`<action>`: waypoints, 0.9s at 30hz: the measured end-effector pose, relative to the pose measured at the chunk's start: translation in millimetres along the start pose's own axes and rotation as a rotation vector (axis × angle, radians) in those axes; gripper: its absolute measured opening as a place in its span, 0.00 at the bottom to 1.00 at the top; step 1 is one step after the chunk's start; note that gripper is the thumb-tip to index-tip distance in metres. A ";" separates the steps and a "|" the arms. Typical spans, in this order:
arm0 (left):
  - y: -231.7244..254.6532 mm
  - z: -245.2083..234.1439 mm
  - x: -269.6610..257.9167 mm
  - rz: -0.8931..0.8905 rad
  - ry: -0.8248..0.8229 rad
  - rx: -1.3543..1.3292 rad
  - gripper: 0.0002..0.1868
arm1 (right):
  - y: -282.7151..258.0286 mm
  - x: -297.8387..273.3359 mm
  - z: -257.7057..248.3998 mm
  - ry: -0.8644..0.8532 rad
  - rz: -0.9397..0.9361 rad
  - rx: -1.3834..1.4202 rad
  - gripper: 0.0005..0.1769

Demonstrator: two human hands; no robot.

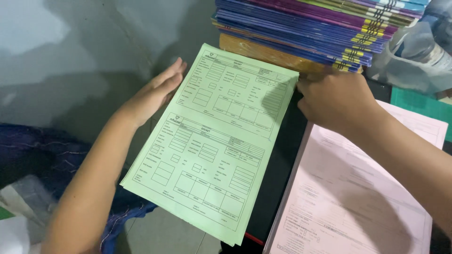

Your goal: Sorting and organizing colored paper forms on a desk

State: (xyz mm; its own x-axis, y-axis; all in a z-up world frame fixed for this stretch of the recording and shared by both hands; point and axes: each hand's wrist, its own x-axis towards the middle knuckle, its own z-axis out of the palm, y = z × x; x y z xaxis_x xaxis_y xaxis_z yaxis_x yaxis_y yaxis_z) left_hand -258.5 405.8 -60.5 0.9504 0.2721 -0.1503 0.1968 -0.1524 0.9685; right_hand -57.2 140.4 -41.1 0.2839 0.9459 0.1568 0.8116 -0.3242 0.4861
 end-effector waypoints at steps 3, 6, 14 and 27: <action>-12.4 -14.2 -22.5 0.087 -0.021 -0.078 0.43 | -8.5 -16.3 -9.7 -0.010 -0.060 0.173 0.08; -15.2 -9.5 -66.0 0.236 -0.097 -0.142 0.44 | -31.0 -38.5 -40.6 -0.015 -0.305 0.584 0.09; -25.9 21.1 -111.8 0.424 -0.157 -0.429 0.49 | -92.6 -81.0 -68.2 -0.015 -0.791 0.962 0.15; -29.9 22.0 -107.1 0.433 -0.122 -0.377 0.49 | -94.2 -79.8 -68.2 0.046 -0.733 1.014 0.14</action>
State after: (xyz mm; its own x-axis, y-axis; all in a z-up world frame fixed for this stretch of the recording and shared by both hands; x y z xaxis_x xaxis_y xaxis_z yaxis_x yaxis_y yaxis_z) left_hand -360.8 360.3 -77.7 0.9505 0.1455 0.2746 -0.2935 0.1296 0.9472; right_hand -191.2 96.2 -40.8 -0.4015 0.9001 0.1690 0.8040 0.4348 -0.4057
